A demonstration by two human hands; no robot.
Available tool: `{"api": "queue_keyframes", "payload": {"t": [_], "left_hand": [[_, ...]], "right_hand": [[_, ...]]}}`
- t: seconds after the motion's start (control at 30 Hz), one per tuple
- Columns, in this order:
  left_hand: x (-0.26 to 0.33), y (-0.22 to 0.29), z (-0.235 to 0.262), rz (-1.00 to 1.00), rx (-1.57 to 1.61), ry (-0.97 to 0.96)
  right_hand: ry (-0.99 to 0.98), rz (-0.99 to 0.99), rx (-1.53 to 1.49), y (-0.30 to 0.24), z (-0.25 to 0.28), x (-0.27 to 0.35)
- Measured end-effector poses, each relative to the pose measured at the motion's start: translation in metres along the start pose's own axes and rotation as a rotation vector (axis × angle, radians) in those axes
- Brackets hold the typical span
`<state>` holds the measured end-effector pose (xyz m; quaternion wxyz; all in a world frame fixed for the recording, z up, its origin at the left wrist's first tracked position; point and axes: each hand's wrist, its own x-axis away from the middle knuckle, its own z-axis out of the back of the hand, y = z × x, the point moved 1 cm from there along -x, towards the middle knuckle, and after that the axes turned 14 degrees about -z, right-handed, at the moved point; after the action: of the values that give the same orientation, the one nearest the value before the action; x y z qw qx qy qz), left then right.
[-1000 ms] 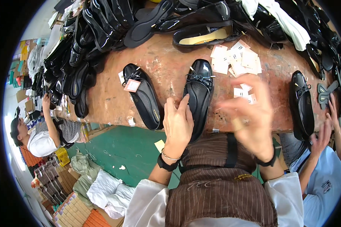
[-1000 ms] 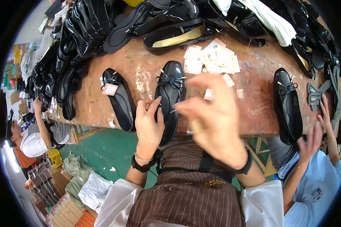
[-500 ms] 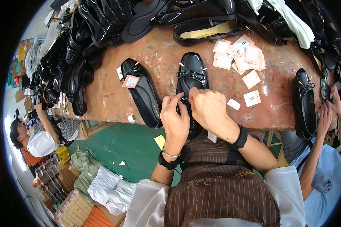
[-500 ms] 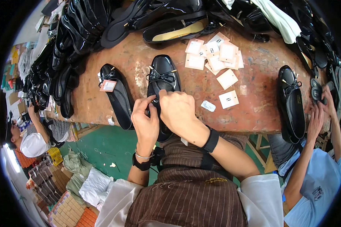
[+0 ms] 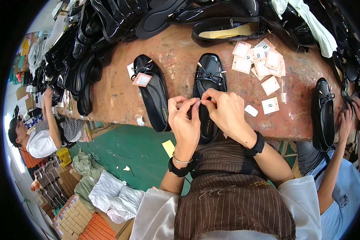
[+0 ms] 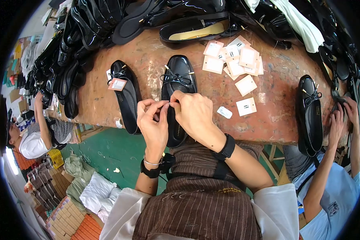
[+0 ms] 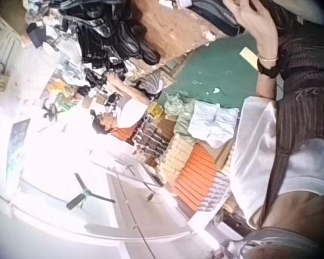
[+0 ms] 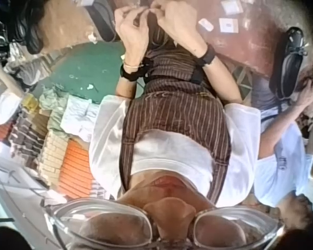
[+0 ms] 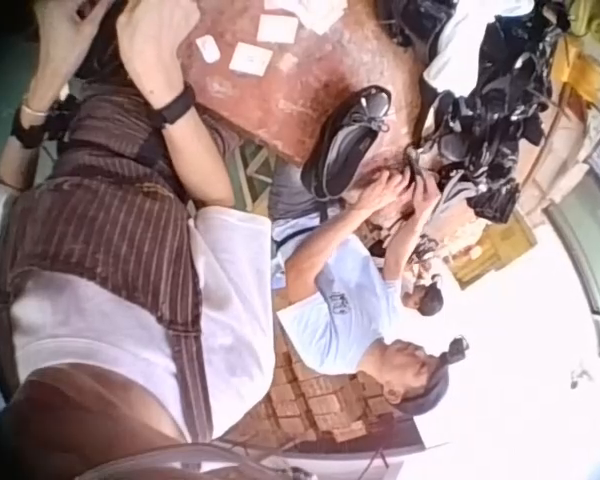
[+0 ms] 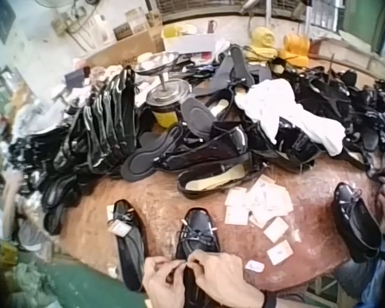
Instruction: Cleaning, inspecting, and labeling black leather loafers at a manufacturing workbench.
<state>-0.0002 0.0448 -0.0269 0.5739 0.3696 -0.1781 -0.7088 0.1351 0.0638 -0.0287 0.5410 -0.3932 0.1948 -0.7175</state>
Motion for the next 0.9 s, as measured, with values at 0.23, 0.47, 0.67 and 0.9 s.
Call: {"api": "queue_keyframes", "payload": {"t": [0.23,0.47,0.67,0.9], "left_hand": [[-0.002,-0.005,0.0,-0.157,0.01,0.016],[-0.006,-0.002,0.005,0.103,0.482,0.026],[-0.007,-0.006,0.014,0.332,0.893,-0.052],[-0.01,0.0,0.016,0.385,0.819,-0.127]], "right_hand": [[-0.231,-0.076,-0.204,-0.003,0.041,0.013],[-0.64,-0.12,-0.783,0.018,0.062,0.007],[-0.368,-0.095,-0.557,-0.001,0.04,0.004],[-0.052,0.12,-0.544,0.008,0.026,0.0]]}}
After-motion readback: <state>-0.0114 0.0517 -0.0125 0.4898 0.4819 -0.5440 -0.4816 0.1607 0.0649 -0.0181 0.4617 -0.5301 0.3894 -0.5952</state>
